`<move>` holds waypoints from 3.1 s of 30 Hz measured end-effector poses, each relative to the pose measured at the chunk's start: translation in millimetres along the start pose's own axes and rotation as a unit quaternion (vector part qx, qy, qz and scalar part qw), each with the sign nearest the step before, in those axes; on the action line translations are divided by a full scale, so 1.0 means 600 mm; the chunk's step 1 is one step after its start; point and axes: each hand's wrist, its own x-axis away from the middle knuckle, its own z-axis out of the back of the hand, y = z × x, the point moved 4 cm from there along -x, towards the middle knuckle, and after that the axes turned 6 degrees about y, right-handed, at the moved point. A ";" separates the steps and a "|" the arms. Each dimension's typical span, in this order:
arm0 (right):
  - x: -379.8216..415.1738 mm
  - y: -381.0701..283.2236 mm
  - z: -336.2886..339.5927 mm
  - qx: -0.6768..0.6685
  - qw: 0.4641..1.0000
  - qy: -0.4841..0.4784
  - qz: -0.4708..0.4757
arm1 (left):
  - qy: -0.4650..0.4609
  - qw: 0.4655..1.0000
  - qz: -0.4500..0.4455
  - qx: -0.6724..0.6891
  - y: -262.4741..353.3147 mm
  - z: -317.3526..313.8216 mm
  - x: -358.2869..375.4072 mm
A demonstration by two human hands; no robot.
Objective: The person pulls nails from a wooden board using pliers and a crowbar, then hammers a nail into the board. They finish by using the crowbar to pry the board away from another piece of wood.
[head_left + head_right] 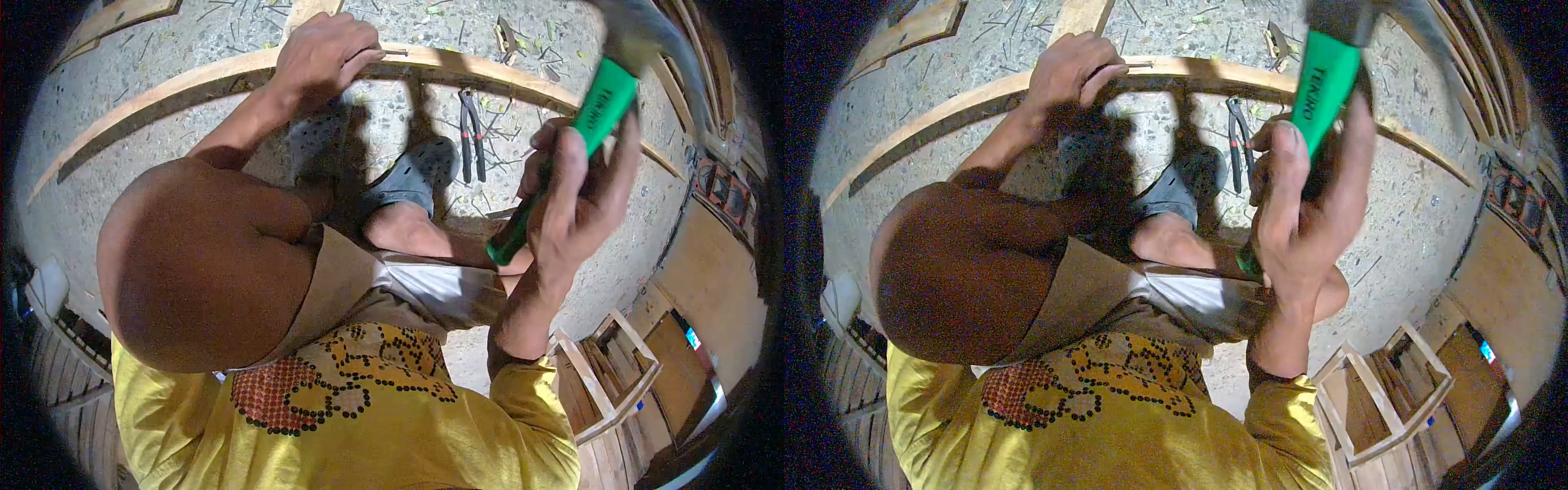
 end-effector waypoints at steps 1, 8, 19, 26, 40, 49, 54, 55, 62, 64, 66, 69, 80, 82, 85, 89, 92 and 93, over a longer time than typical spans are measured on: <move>0.002 -0.013 -0.003 -0.046 0.998 0.039 0.000 | -0.003 1.000 0.008 -0.002 -0.002 0.000 -0.001; 0.058 0.077 -0.095 0.176 0.955 -0.094 0.217 | 0.017 1.000 0.012 0.001 -0.015 0.002 -0.009; 0.003 -0.045 -0.011 -0.134 0.975 0.176 0.038 | -0.006 0.999 0.034 0.006 -0.010 0.000 -0.011; 0.049 0.088 -0.098 0.179 0.973 -0.140 0.037 | 0.020 0.999 0.025 0.020 -0.012 0.004 -0.011; 0.042 0.083 0.021 0.038 0.995 -0.019 -0.094 | 0.085 0.991 0.091 0.046 -0.002 0.013 -0.008; 0.014 0.011 0.032 -0.051 0.995 0.040 -0.070 | 0.044 0.999 0.019 -0.008 0.005 0.013 -0.010; -0.029 -0.075 0.054 -0.090 0.992 0.084 0.030 | 0.038 0.999 0.027 -0.008 0.009 0.011 -0.013; -0.034 -0.081 0.055 -0.090 0.992 0.084 0.031 | 0.042 0.999 0.015 -0.011 0.010 0.011 -0.014; -0.053 -0.112 0.062 -0.119 0.981 0.048 0.147 | 0.024 0.999 0.018 -0.012 0.006 0.009 -0.012; -0.046 -0.102 0.038 -0.140 0.977 0.107 0.118 | 0.032 0.999 0.007 -0.016 0.006 0.009 -0.011; -0.024 -0.068 0.004 -0.145 0.978 0.147 0.034 | 0.032 0.999 0.005 -0.012 0.000 0.002 -0.008; 0.042 0.080 -0.086 0.182 0.973 -0.137 0.043 | 0.032 0.999 -0.001 -0.011 0.005 0.007 -0.010; 0.161 0.221 0.048 -0.124 0.929 0.008 -0.350 | 0.030 0.999 0.038 -0.002 0.009 0.006 -0.017; 0.194 0.272 0.067 -0.238 0.861 0.055 -0.447 | 0.013 0.998 0.054 0.006 0.040 0.009 -0.022; 0.262 0.401 0.081 -0.371 0.758 0.137 -0.519 | 0.008 0.991 -0.116 -0.068 0.103 0.011 -0.053; 0.330 0.498 0.083 -0.434 0.673 0.255 -0.542 | 0.126 0.991 0.050 -0.015 0.086 -0.003 -0.118; 0.333 0.531 0.093 -0.476 0.633 0.270 -0.548 | -0.028 0.964 0.255 0.077 -0.025 -0.081 -0.118; 0.336 0.535 0.095 -0.497 0.601 0.275 -0.562 | -0.030 0.966 0.245 0.079 -0.036 -0.096 -0.111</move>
